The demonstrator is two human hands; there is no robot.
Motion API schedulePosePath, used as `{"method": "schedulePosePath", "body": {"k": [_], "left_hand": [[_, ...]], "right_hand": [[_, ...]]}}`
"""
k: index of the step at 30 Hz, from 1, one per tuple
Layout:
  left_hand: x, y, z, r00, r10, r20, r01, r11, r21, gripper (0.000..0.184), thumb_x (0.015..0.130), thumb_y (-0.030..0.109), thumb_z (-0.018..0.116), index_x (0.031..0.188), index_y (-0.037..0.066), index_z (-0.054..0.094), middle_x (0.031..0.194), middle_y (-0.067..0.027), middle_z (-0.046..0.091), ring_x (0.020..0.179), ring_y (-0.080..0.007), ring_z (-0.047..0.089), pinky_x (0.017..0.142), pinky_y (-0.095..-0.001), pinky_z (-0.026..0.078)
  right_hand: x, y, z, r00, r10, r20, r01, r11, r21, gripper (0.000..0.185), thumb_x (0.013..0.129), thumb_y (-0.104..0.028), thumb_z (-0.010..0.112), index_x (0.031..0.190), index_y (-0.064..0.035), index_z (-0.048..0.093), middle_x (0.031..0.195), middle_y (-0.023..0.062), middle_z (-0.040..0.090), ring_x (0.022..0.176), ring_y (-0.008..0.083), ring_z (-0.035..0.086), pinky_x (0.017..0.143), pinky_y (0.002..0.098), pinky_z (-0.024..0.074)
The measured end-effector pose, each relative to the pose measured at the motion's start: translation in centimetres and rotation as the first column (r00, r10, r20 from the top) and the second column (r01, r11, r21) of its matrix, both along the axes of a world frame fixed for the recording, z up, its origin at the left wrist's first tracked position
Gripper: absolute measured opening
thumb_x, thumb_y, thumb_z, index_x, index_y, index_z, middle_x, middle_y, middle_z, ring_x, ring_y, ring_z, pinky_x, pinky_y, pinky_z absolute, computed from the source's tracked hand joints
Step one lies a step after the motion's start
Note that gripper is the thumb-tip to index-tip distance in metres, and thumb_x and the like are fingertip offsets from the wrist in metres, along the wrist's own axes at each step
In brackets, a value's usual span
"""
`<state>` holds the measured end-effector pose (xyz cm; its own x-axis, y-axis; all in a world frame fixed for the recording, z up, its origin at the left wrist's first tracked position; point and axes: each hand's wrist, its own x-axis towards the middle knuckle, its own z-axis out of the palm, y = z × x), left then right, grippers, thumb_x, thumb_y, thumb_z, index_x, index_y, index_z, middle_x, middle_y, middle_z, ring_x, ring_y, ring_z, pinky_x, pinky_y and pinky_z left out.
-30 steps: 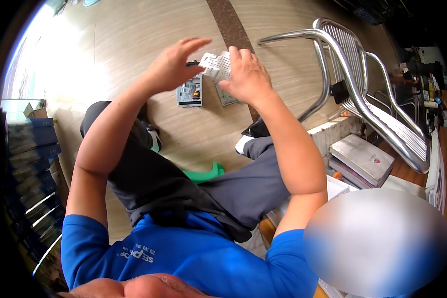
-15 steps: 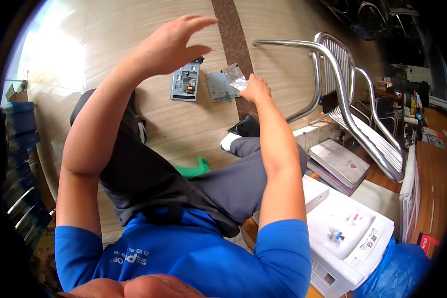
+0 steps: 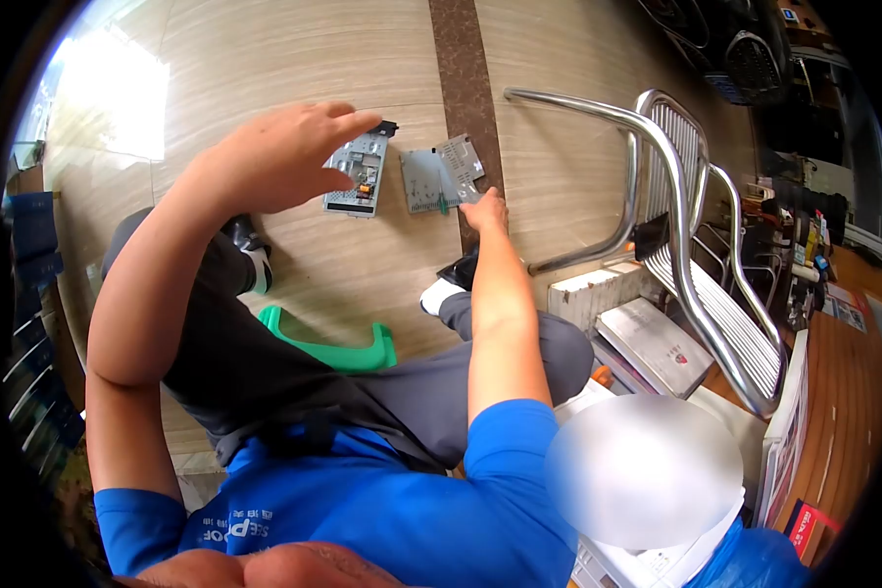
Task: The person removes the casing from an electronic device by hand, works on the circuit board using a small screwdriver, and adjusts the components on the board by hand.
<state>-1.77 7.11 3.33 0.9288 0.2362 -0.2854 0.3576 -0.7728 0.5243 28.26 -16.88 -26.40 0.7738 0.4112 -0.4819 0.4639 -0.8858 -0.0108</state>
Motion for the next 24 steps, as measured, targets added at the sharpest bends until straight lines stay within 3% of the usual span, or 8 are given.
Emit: {"method": "schedulePosePath", "body": {"k": [3, 4, 5, 9, 11, 21, 23, 24], "left_hand": [[0.7, 0.1, -1.7, 1.000, -0.007, 0.011, 0.007, 1.000, 0.023, 0.062, 0.081, 0.015, 0.071, 0.137, 0.006, 0.047, 0.125, -0.0153, 0.058, 0.113, -0.0332, 0.058, 0.095, -0.0414, 0.048], [0.8, 0.1, -2.2, 0.994, -0.009, 0.111, 0.006, 1.000, 0.028, 0.051, 0.082, 0.018, 0.071, 0.126, 0.000, 0.053, 0.114, -0.0204, 0.062, 0.108, -0.0357, 0.060, 0.092, -0.0421, 0.050], [1.0, 0.2, -2.6, 0.995, -0.010, 0.097, 0.006, 0.999, 0.035, 0.051, 0.082, 0.018, 0.071, 0.126, 0.000, 0.053, 0.114, -0.0204, 0.062, 0.108, -0.0357, 0.060, 0.092, -0.0421, 0.050], [2.5, 0.9, -2.6, 0.999, -0.031, 0.038, 0.031, 0.999, -0.005, 0.054, 0.083, 0.019, 0.070, 0.130, 0.000, 0.050, 0.119, -0.0207, 0.061, 0.111, -0.0356, 0.059, 0.094, -0.0416, 0.049], [3.4, 0.8, -2.4, 0.999, 0.020, -0.046, -0.022, 0.999, -0.038, 0.063, 0.083, 0.016, 0.070, 0.139, 0.005, 0.045, 0.133, -0.0155, 0.054, 0.118, -0.0330, 0.055, 0.099, -0.0402, 0.046], [4.9, 0.9, -3.6, 0.994, 0.007, -0.111, -0.021, 0.993, -0.120, 0.065, 0.083, 0.016, 0.070, 0.141, 0.006, 0.043, 0.136, -0.0157, 0.052, 0.119, -0.0323, 0.055, 0.100, -0.0398, 0.046], [4.8, 0.8, -3.7, 0.998, 0.035, -0.045, -0.040, 0.992, -0.117, 0.055, 0.083, 0.017, 0.068, 0.132, 0.002, 0.048, 0.117, -0.0189, 0.061, 0.110, -0.0347, 0.060, 0.094, -0.0430, 0.048], [4.6, 0.8, -4.1, 0.998, 0.036, -0.042, -0.040, 0.992, -0.117, 0.055, 0.083, 0.017, 0.068, 0.132, 0.002, 0.048, 0.117, -0.0189, 0.061, 0.110, -0.0347, 0.060, 0.094, -0.0430, 0.048]], "right_hand": [[0.5, 1.1, -1.5, 0.997, -0.071, 0.019, 0.070, 0.996, 0.049, 0.079, 0.075, -0.039, 0.078, 0.133, -0.0022, 0.040, 0.131, 0.0253, 0.054, 0.123, 0.0388, 0.052, 0.102, 0.0450, 0.0441], [0.4, 1.7, -1.9, 0.994, -0.097, 0.044, 0.094, 0.993, 0.078, 0.080, 0.076, -0.039, 0.078, 0.136, -0.0026, 0.038, 0.132, 0.0250, 0.052, 0.125, 0.0391, 0.050, 0.102, 0.0455, 0.0435], [0.3, 2.2, -2.3, 0.995, -0.098, 0.030, 0.095, 0.992, 0.083, 0.080, 0.076, -0.039, 0.078, 0.136, -0.0026, 0.038, 0.132, 0.0250, 0.052, 0.125, 0.0391, 0.050, 0.102, 0.0455, 0.0435], [0.1, 3.4, -4.4, 0.990, -0.110, 0.087, 0.100, 0.989, 0.108, 0.088, 0.078, -0.039, 0.077, 0.143, -0.0058, 0.028, 0.136, 0.0218, 0.048, 0.127, 0.0384, 0.046, 0.101, 0.0480, 0.0435], [0.1, 3.3, -5.6, 0.984, -0.077, 0.161, 0.060, 0.992, 0.112, 0.087, 0.077, -0.039, 0.077, 0.142, -0.0061, 0.029, 0.135, 0.0196, 0.048, 0.126, 0.0376, 0.047, 0.100, 0.0479, 0.0440], [0.1, 1.9, -7.6, 0.985, -0.086, 0.151, 0.064, 0.987, 0.148, 0.066, 0.079, -0.029, 0.075, 0.132, -0.0062, 0.043, 0.132, 0.0177, 0.050, 0.122, 0.0371, 0.049, 0.098, 0.0458, 0.0452], [-0.3, 1.9, -7.6, 0.981, -0.080, 0.179, 0.046, 0.982, 0.184, 0.058, 0.081, -0.028, 0.073, 0.128, -0.0054, 0.048, 0.132, 0.0180, 0.051, 0.122, 0.0374, 0.049, 0.098, 0.0461, 0.0451], [-0.6, 1.9, -7.5, 0.988, -0.054, 0.141, 0.027, 0.982, 0.186, 0.049, 0.083, -0.026, 0.070, 0.122, -0.0041, 0.051, 0.128, 0.0195, 0.053, 0.120, 0.0376, 0.051, 0.097, 0.0462, 0.0458]]}}
